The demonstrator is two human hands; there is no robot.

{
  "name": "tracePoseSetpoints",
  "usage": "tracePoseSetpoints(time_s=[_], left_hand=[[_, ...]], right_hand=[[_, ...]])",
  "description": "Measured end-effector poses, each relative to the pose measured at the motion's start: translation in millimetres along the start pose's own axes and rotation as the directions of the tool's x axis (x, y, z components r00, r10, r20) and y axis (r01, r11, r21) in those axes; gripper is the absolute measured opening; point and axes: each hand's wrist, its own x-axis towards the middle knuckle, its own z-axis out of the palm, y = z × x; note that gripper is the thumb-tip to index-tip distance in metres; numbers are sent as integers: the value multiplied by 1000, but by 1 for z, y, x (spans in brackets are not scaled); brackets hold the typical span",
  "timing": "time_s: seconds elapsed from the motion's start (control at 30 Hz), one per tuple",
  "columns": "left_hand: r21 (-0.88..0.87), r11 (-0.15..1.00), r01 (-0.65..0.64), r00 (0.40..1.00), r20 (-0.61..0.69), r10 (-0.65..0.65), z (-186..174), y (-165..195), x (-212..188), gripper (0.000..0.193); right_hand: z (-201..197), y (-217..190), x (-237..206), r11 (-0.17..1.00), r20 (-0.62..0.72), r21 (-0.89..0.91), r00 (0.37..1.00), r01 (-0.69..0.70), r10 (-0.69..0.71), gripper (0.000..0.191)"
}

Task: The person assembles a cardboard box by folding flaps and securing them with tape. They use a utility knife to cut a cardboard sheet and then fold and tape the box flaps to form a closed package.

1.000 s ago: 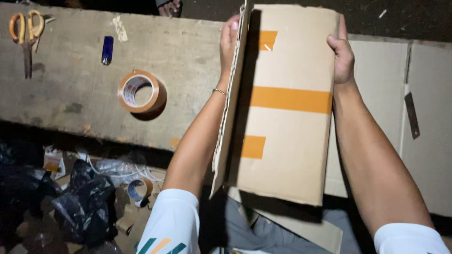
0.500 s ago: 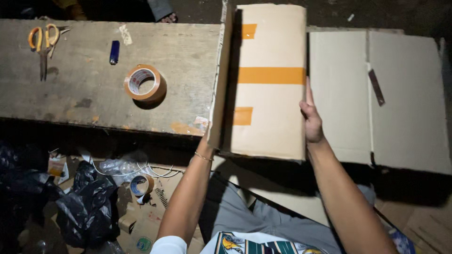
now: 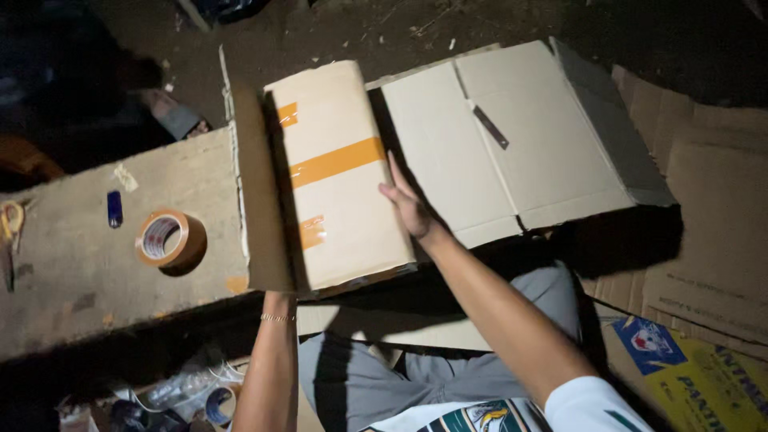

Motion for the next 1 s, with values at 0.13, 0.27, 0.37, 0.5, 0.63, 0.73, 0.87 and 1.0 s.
tracePoseSetpoints(time_s=[0.13, 0.27, 0.37, 0.5, 0.63, 0.73, 0.87, 1.0], left_hand=[[-160, 986, 39, 987, 163, -13, 23, 50, -34, 93], [-216, 976, -1, 938, 337, 75, 30, 100, -62, 101], [298, 920, -256, 964, 152, 219, 28, 83, -85, 107], [337, 833, -438, 885, -1, 465, 36, 10, -96, 86], [221, 938, -266, 878, -347, 330, 58, -25, -97, 47], [274, 920, -280, 832, -408, 375, 78, -10, -96, 25], [288, 937, -198, 848, -429, 311, 101, 20, -103, 23], [239, 951, -195, 881, -383, 277, 113, 31, -107, 26]], right_hand=[[13, -21, -51, 988, 3, 140, 997, -71, 71, 79], [23, -40, -117, 980, 11, 176, 996, -93, 93, 77], [22, -44, -138, 979, 30, 134, 988, -155, 153, 78], [25, -41, -139, 997, 27, 48, 998, -59, 58, 83], [31, -44, -141, 942, -158, -308, 984, -132, 86, 84], [30, -61, -148, 915, -106, -398, 994, -67, 26, 76], [27, -110, -175, 761, -219, -352, 838, -545, 499, 60], [16, -181, -217, 952, -130, -30, 943, 304, -306, 47]])
